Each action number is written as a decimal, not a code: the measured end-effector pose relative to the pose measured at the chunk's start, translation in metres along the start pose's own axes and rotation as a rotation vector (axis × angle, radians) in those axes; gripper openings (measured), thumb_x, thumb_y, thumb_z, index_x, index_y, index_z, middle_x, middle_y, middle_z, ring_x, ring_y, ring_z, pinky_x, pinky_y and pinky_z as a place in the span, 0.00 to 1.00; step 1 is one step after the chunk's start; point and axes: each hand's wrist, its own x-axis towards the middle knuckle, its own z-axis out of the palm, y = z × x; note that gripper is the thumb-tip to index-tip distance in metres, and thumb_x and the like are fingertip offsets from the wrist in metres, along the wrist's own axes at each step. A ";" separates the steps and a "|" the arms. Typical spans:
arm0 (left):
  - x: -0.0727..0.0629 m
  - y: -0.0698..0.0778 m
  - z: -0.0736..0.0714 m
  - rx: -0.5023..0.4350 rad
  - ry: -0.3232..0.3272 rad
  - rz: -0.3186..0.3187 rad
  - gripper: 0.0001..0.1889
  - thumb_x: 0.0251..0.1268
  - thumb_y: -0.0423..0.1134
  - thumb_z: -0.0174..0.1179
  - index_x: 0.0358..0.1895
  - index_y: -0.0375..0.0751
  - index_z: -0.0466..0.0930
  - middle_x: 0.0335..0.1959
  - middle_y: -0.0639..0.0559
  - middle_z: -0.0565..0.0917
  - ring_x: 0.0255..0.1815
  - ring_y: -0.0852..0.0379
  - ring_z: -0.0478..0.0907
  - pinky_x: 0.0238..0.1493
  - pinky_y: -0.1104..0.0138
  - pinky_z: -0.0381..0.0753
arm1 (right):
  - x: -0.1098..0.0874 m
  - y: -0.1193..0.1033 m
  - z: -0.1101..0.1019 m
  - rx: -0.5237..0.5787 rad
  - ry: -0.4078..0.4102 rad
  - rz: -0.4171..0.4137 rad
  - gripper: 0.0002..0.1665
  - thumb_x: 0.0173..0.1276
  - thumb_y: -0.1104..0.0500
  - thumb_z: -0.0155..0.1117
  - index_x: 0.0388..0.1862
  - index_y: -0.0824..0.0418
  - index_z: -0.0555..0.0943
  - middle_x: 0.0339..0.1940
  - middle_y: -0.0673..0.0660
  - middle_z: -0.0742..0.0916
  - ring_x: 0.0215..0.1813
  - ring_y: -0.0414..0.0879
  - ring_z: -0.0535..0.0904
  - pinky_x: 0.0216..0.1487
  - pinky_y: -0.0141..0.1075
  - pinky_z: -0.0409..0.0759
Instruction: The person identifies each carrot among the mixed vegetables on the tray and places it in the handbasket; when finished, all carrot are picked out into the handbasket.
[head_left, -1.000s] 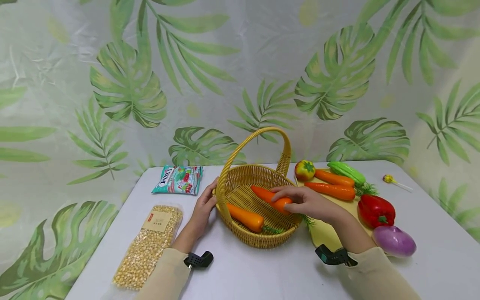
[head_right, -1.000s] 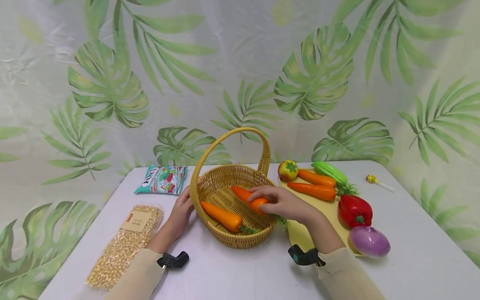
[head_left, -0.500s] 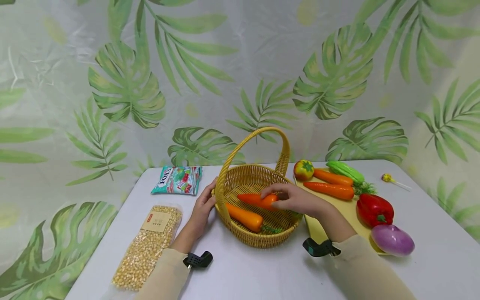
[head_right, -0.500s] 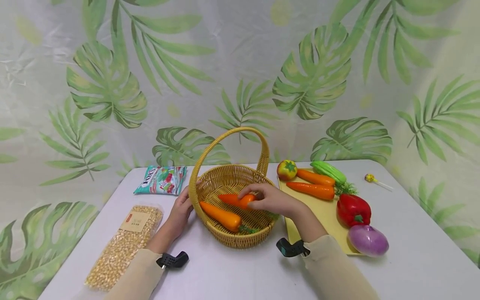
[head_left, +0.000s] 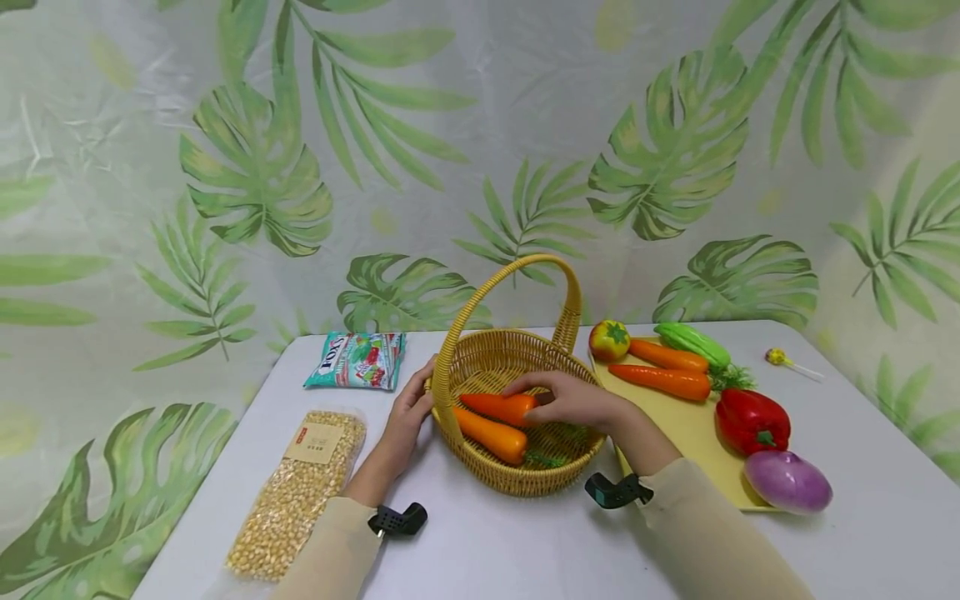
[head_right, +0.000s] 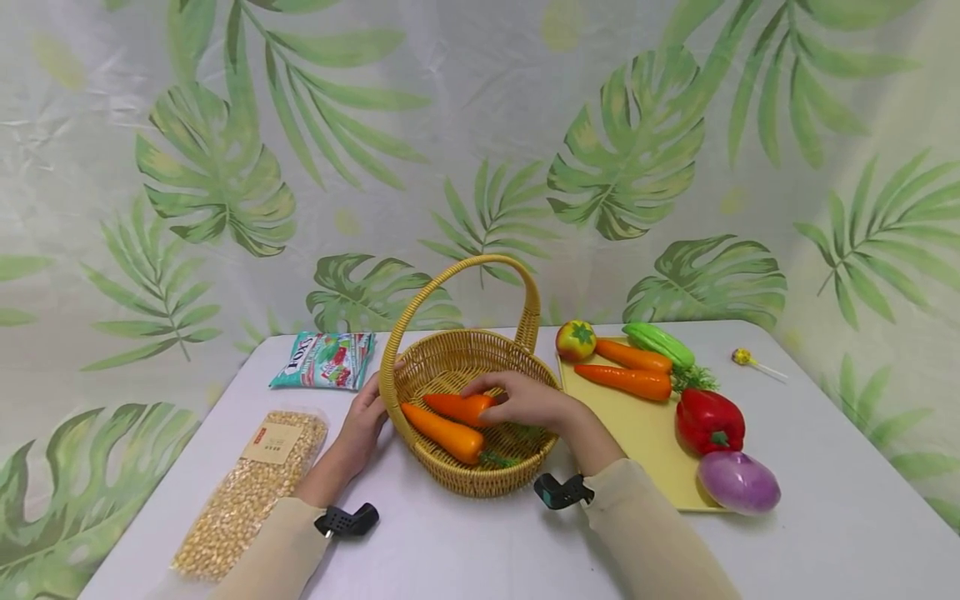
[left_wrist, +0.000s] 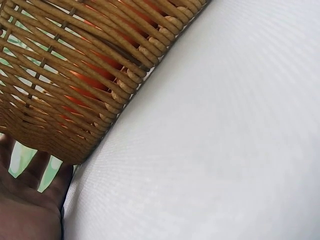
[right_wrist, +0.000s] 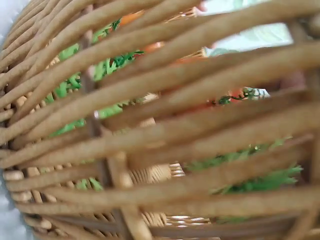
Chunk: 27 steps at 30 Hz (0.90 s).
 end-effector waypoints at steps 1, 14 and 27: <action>0.000 0.000 0.000 0.001 -0.001 -0.001 0.26 0.77 0.41 0.47 0.75 0.54 0.64 0.81 0.60 0.56 0.83 0.57 0.48 0.76 0.64 0.60 | 0.001 0.001 0.001 -0.002 -0.003 0.007 0.24 0.67 0.56 0.66 0.62 0.51 0.81 0.64 0.53 0.82 0.63 0.51 0.72 0.64 0.45 0.71; 0.001 -0.002 0.000 0.004 0.012 -0.004 0.26 0.76 0.39 0.46 0.75 0.51 0.63 0.81 0.57 0.56 0.83 0.55 0.48 0.79 0.50 0.54 | 0.007 -0.001 0.003 -0.037 -0.056 0.066 0.27 0.67 0.58 0.66 0.66 0.51 0.78 0.65 0.55 0.81 0.63 0.52 0.72 0.69 0.52 0.70; 0.000 0.000 0.001 0.010 0.013 -0.001 0.27 0.76 0.39 0.46 0.77 0.49 0.61 0.82 0.56 0.54 0.84 0.54 0.46 0.80 0.49 0.53 | 0.009 0.001 0.006 -0.058 -0.059 0.092 0.27 0.65 0.61 0.66 0.64 0.51 0.79 0.65 0.54 0.81 0.67 0.54 0.72 0.73 0.57 0.66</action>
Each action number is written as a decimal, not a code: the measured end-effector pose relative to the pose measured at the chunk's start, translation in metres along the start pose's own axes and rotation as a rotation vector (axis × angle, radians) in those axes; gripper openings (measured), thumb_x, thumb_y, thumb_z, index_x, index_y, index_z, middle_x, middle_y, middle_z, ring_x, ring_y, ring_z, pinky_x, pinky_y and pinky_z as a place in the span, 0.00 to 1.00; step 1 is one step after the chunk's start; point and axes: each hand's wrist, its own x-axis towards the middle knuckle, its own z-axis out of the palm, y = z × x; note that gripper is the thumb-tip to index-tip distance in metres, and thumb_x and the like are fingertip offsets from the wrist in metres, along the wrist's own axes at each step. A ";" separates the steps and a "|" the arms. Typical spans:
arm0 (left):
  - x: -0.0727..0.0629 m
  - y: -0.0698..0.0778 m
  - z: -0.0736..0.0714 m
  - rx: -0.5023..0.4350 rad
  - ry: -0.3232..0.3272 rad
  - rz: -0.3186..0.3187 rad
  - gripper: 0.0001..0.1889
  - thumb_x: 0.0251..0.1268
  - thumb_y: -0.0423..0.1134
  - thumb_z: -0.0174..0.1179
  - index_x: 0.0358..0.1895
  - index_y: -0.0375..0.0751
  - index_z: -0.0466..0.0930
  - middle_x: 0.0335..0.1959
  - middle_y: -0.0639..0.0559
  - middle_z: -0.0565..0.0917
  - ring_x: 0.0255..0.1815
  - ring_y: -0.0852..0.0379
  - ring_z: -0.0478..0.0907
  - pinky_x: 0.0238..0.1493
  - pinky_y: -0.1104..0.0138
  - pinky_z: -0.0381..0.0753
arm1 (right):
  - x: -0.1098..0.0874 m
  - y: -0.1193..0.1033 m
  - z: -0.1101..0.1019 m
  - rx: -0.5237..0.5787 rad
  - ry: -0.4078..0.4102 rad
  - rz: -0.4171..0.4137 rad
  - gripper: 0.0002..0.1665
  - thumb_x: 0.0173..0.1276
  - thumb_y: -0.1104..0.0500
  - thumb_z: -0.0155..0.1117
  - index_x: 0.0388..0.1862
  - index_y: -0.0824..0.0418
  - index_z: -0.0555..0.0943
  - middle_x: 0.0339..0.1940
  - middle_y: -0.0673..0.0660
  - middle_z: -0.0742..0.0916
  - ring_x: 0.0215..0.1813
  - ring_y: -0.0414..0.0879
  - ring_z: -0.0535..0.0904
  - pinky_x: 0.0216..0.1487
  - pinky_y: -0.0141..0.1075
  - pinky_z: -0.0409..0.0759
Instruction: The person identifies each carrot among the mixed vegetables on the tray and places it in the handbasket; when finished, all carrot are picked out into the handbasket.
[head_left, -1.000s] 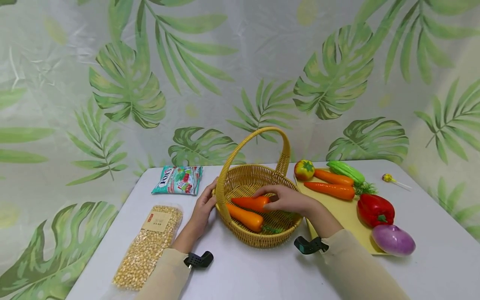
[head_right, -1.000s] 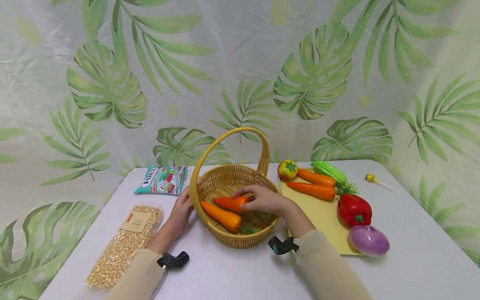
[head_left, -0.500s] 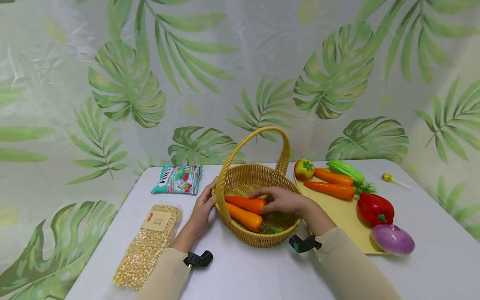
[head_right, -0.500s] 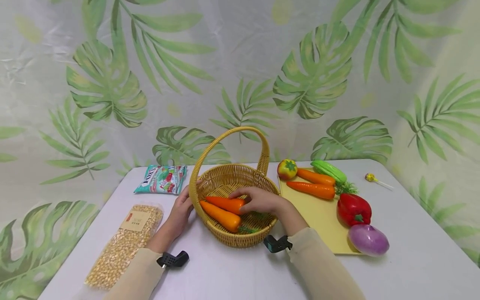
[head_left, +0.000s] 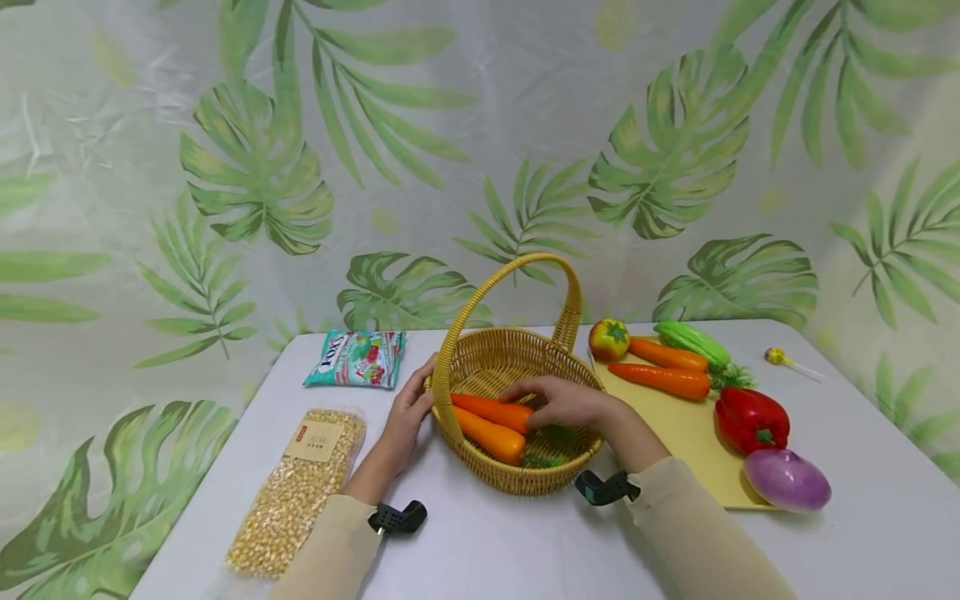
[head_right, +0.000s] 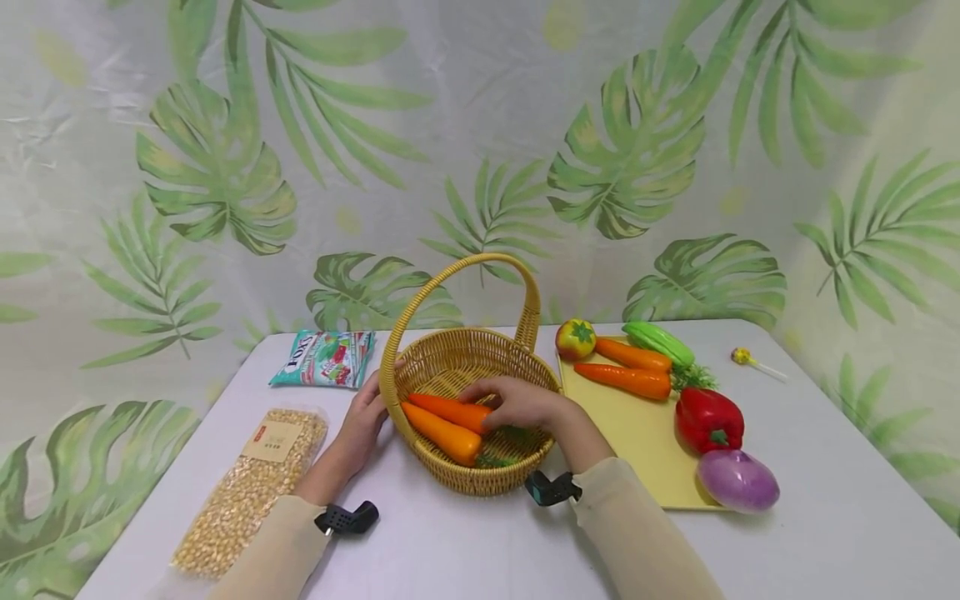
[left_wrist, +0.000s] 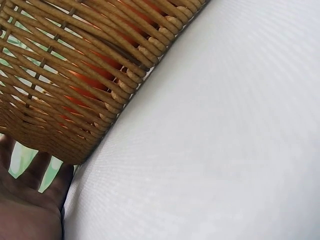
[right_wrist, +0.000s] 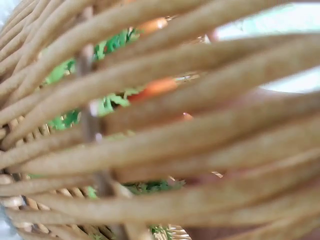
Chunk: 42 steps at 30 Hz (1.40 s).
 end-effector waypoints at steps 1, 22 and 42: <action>0.000 0.000 0.000 -0.001 0.001 0.000 0.27 0.76 0.39 0.46 0.77 0.50 0.61 0.82 0.56 0.54 0.84 0.54 0.46 0.80 0.49 0.53 | 0.001 0.000 0.000 0.002 -0.003 -0.002 0.27 0.65 0.62 0.66 0.64 0.52 0.79 0.66 0.54 0.81 0.68 0.55 0.72 0.73 0.57 0.66; -0.001 0.001 0.000 0.012 -0.009 -0.005 0.27 0.77 0.41 0.46 0.77 0.53 0.61 0.82 0.59 0.55 0.83 0.56 0.46 0.80 0.53 0.52 | -0.009 -0.001 0.004 0.041 0.268 -0.072 0.19 0.73 0.58 0.59 0.61 0.57 0.81 0.61 0.59 0.84 0.63 0.52 0.78 0.67 0.53 0.76; -0.001 0.001 -0.001 0.014 -0.016 -0.003 0.26 0.78 0.41 0.46 0.76 0.56 0.62 0.81 0.61 0.55 0.83 0.58 0.48 0.79 0.52 0.54 | -0.030 -0.008 0.010 0.143 0.693 -0.223 0.12 0.76 0.63 0.54 0.50 0.57 0.84 0.48 0.58 0.88 0.50 0.51 0.84 0.52 0.30 0.83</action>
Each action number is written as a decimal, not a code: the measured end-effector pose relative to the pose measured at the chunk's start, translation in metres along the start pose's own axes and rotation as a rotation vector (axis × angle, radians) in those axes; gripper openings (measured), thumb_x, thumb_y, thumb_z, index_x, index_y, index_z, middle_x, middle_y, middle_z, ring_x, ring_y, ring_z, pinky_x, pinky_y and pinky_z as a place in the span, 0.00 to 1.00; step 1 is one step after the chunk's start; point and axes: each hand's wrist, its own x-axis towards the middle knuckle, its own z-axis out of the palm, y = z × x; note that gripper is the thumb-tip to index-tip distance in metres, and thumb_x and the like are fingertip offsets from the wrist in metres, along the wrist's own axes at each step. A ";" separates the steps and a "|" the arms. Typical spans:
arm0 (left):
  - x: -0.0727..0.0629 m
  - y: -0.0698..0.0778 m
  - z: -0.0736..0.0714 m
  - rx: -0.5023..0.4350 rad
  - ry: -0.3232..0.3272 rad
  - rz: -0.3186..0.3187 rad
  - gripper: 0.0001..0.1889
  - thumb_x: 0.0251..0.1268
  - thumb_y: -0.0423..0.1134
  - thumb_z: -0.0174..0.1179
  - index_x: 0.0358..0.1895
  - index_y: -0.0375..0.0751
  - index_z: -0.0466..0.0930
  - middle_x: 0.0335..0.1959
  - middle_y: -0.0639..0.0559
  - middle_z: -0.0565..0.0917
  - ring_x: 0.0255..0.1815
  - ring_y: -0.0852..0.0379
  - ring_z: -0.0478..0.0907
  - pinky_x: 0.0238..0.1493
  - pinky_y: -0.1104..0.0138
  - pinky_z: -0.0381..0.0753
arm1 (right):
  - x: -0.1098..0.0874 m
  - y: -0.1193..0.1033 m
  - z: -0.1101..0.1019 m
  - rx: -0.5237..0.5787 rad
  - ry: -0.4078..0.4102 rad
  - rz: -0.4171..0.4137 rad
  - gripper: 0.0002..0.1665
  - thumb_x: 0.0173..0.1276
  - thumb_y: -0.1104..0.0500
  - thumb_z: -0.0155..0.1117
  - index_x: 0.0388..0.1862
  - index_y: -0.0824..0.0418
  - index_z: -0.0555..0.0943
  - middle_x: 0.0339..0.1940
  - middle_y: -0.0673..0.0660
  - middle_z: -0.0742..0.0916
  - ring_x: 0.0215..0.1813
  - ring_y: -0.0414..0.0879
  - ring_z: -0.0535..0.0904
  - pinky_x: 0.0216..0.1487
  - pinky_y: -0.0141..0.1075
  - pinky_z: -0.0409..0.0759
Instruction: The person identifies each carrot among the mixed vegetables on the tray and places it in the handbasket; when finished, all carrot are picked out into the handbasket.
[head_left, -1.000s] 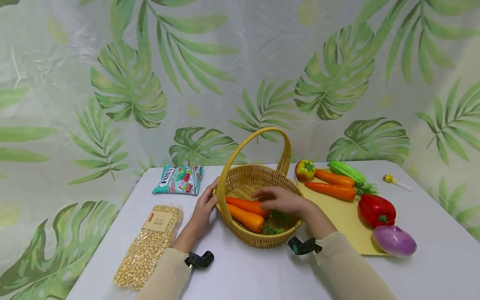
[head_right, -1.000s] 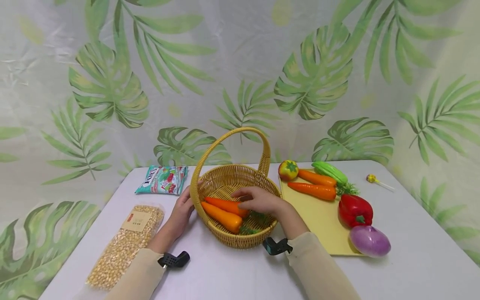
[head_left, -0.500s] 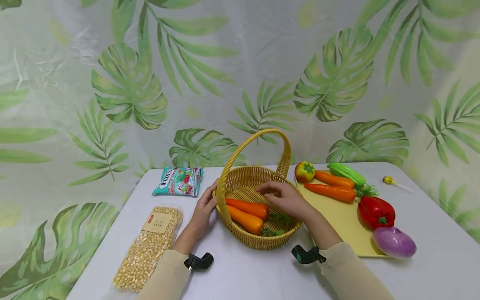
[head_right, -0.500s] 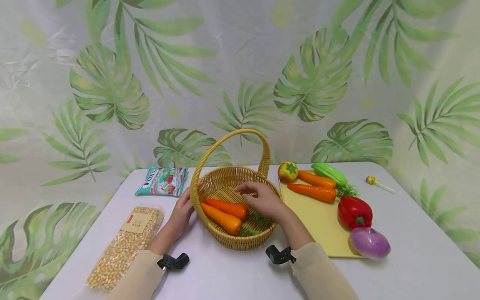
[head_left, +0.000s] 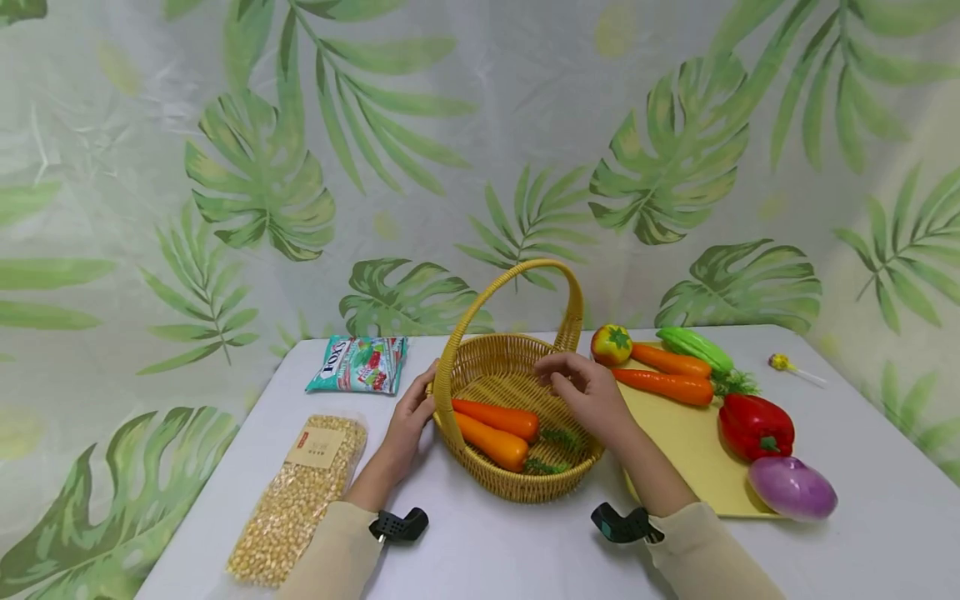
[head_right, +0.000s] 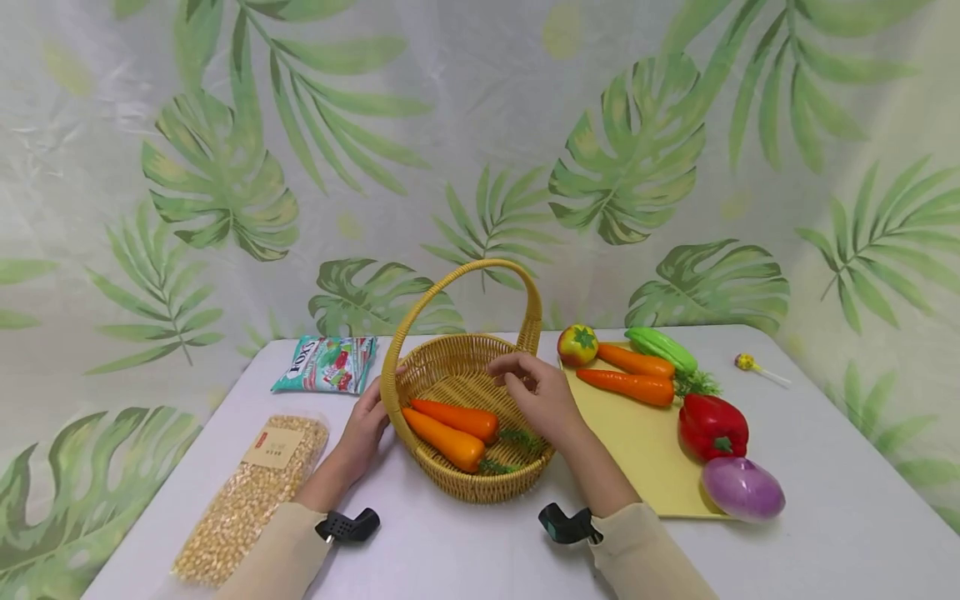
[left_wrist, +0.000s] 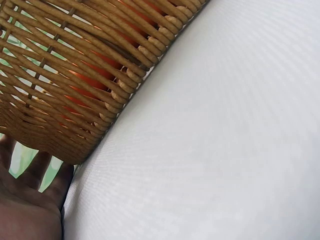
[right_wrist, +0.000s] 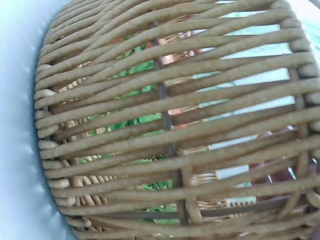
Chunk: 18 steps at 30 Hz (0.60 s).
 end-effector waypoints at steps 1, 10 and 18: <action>0.000 0.000 0.000 0.003 0.002 0.001 0.26 0.78 0.41 0.46 0.76 0.56 0.62 0.81 0.61 0.55 0.83 0.57 0.48 0.79 0.52 0.54 | 0.000 0.001 -0.001 -0.007 0.009 -0.005 0.12 0.76 0.63 0.54 0.50 0.56 0.84 0.48 0.57 0.88 0.50 0.50 0.83 0.52 0.28 0.81; 0.001 0.000 0.000 0.018 0.007 -0.001 0.26 0.78 0.41 0.45 0.76 0.57 0.62 0.81 0.62 0.57 0.82 0.58 0.50 0.78 0.59 0.58 | 0.002 0.008 -0.023 -0.024 0.047 -0.005 0.14 0.76 0.62 0.53 0.55 0.58 0.81 0.53 0.61 0.86 0.54 0.53 0.81 0.52 0.25 0.79; 0.001 -0.002 0.001 0.008 0.004 -0.004 0.26 0.78 0.41 0.45 0.77 0.55 0.61 0.81 0.61 0.57 0.83 0.58 0.48 0.80 0.53 0.54 | 0.001 0.015 -0.048 0.005 0.073 0.009 0.17 0.76 0.62 0.55 0.61 0.62 0.77 0.58 0.65 0.82 0.54 0.46 0.81 0.51 0.22 0.79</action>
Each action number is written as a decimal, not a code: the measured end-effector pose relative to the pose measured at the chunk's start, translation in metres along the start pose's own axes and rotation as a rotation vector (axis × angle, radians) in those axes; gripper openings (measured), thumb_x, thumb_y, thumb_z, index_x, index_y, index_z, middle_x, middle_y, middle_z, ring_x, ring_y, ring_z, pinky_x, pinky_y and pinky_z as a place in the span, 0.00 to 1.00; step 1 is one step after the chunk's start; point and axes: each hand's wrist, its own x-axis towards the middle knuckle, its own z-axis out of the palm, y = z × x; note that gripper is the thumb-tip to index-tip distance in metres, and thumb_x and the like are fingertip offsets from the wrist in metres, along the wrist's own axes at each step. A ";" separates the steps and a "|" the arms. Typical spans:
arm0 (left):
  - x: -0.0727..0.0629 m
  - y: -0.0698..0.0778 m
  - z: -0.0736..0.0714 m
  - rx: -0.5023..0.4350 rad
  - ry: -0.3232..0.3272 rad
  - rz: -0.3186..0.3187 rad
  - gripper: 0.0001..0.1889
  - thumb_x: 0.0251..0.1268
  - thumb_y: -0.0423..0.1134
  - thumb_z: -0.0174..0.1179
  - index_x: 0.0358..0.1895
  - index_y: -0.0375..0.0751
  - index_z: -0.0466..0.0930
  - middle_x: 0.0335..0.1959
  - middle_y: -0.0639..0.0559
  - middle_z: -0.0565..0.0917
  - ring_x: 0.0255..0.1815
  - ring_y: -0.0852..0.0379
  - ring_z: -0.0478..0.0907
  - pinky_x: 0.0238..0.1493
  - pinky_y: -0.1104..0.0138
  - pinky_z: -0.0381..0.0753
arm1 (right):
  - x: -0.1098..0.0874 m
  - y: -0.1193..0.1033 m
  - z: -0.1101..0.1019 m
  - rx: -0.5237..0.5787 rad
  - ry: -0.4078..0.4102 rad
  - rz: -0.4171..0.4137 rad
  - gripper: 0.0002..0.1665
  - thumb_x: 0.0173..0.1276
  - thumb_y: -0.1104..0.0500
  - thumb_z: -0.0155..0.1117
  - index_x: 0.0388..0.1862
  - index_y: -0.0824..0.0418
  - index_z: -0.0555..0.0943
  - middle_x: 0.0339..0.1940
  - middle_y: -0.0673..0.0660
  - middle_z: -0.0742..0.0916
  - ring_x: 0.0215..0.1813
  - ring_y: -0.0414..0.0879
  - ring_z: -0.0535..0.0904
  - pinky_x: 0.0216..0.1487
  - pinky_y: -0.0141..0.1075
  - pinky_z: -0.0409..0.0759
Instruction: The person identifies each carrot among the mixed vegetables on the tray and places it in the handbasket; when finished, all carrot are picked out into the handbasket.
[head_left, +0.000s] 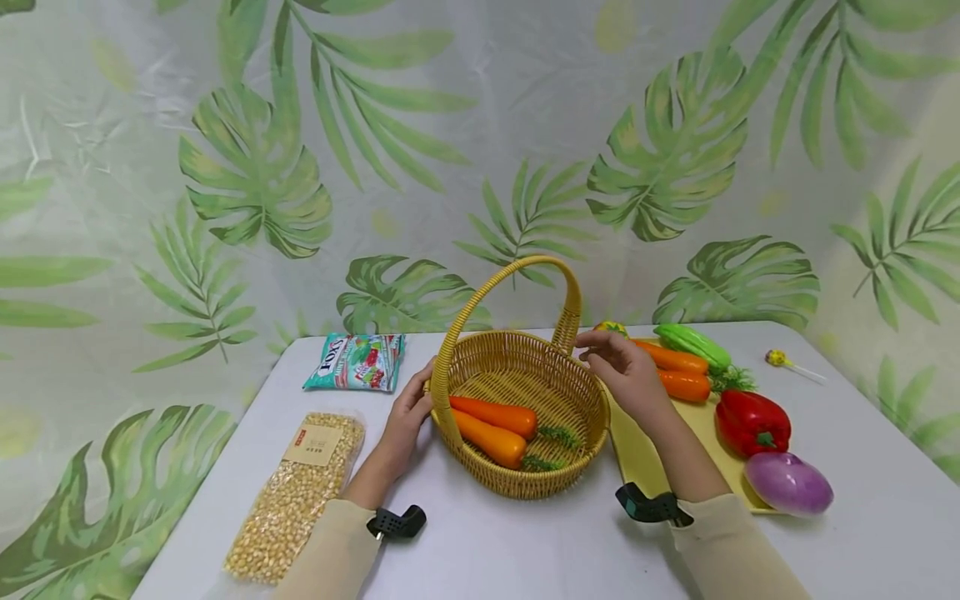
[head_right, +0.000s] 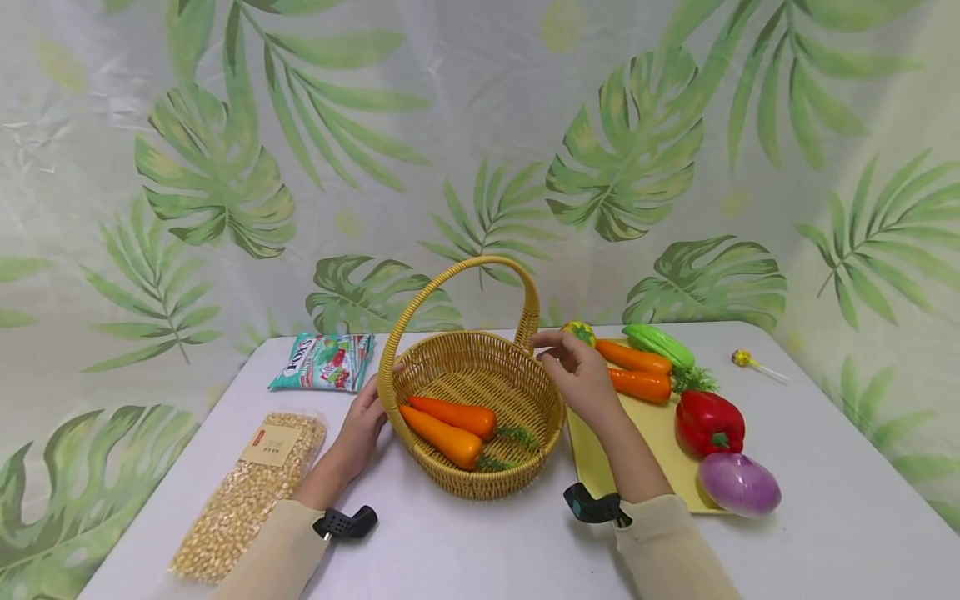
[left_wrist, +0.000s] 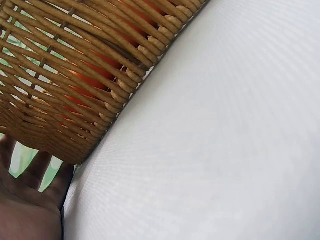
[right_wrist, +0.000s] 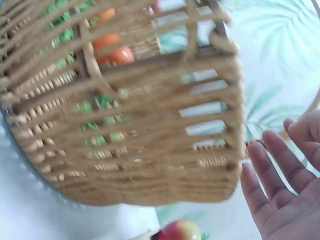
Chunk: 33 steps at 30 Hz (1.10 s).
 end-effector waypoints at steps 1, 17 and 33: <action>0.000 0.000 0.000 -0.001 0.000 0.000 0.26 0.78 0.41 0.46 0.77 0.55 0.61 0.81 0.61 0.57 0.83 0.57 0.48 0.80 0.52 0.54 | 0.000 0.001 -0.002 -0.017 0.007 0.007 0.17 0.76 0.61 0.55 0.61 0.61 0.78 0.58 0.64 0.83 0.53 0.43 0.81 0.51 0.21 0.79; 0.000 0.001 -0.001 0.001 0.005 -0.002 0.25 0.78 0.41 0.45 0.76 0.57 0.63 0.81 0.62 0.57 0.83 0.58 0.49 0.79 0.54 0.55 | -0.002 0.007 -0.047 -0.149 -0.003 0.150 0.25 0.78 0.50 0.53 0.69 0.58 0.72 0.70 0.63 0.75 0.69 0.60 0.73 0.61 0.36 0.78; 0.000 0.001 0.000 0.000 0.004 0.001 0.26 0.77 0.39 0.45 0.75 0.57 0.63 0.80 0.65 0.58 0.82 0.61 0.51 0.79 0.56 0.56 | -0.005 0.034 -0.068 -0.329 0.099 0.229 0.25 0.75 0.52 0.55 0.68 0.59 0.74 0.72 0.69 0.72 0.71 0.67 0.66 0.66 0.63 0.65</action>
